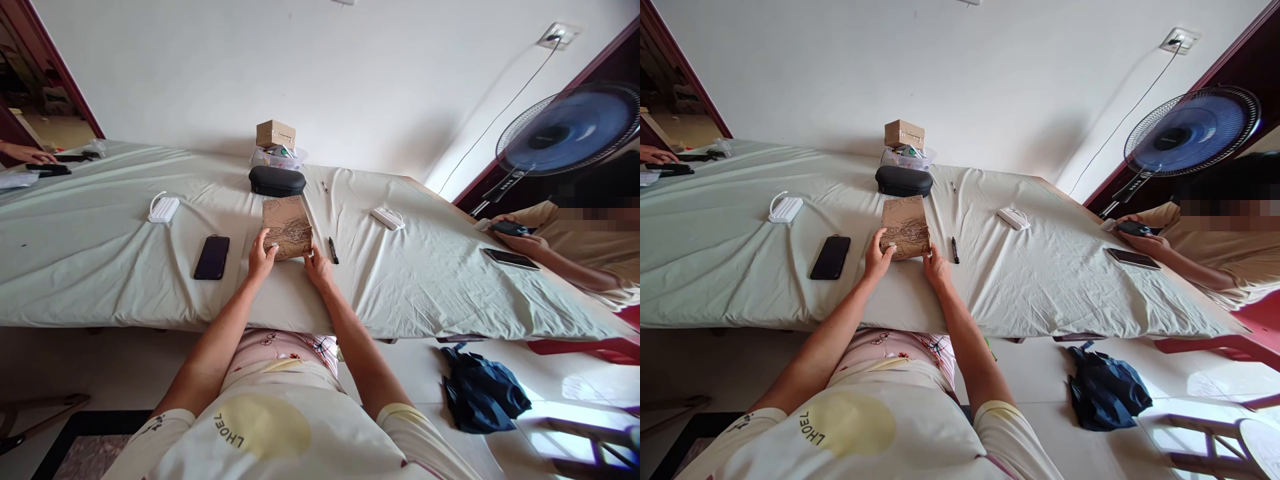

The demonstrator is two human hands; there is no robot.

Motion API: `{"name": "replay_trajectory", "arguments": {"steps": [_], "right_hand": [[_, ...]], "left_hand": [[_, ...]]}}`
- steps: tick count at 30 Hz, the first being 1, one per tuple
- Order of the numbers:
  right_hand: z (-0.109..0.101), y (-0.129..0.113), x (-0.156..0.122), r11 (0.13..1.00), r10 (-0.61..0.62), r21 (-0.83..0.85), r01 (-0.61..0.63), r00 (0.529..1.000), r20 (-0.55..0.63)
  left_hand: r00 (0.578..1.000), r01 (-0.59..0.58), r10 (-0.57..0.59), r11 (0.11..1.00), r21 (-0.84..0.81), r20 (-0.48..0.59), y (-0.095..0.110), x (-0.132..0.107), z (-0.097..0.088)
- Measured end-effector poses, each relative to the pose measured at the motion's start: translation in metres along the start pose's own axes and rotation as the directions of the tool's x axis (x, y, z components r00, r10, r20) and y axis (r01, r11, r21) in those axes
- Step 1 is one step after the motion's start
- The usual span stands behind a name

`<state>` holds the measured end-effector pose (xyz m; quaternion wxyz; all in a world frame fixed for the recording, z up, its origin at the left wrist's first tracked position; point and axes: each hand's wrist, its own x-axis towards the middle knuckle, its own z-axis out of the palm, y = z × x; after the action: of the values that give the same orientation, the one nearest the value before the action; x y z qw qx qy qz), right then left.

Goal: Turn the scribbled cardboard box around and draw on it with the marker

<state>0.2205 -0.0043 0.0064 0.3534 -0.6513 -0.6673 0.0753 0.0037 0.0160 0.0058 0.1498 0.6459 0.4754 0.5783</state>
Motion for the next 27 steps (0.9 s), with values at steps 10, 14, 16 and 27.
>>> {"name": "replay_trajectory", "arguments": {"steps": [10, 14, 16, 27], "right_hand": [[-0.006, -0.001, -0.001, 0.968, -0.039, 0.242, 0.073, 0.989, -0.142], [-0.004, 0.001, 0.002, 0.922, -0.018, 0.372, 0.11, 0.97, -0.243], [-0.003, 0.003, 0.003, 0.902, -0.002, 0.415, 0.119, 0.963, -0.27], [0.005, -0.001, 0.0, 0.941, -0.12, 0.316, 0.123, 0.992, -0.027]], "left_hand": [[0.988, 0.153, -0.153, 0.967, -0.205, 0.017, 0.005, 0.0, 0.0], [0.954, 0.297, -0.261, 0.896, -0.33, 0.151, 0.001, -0.002, 0.006], [0.933, 0.352, -0.298, 0.873, -0.336, 0.204, 0.0, -0.002, 0.007], [0.889, 0.459, -0.402, 0.777, -0.431, 0.221, -0.004, -0.001, 0.014]]}}
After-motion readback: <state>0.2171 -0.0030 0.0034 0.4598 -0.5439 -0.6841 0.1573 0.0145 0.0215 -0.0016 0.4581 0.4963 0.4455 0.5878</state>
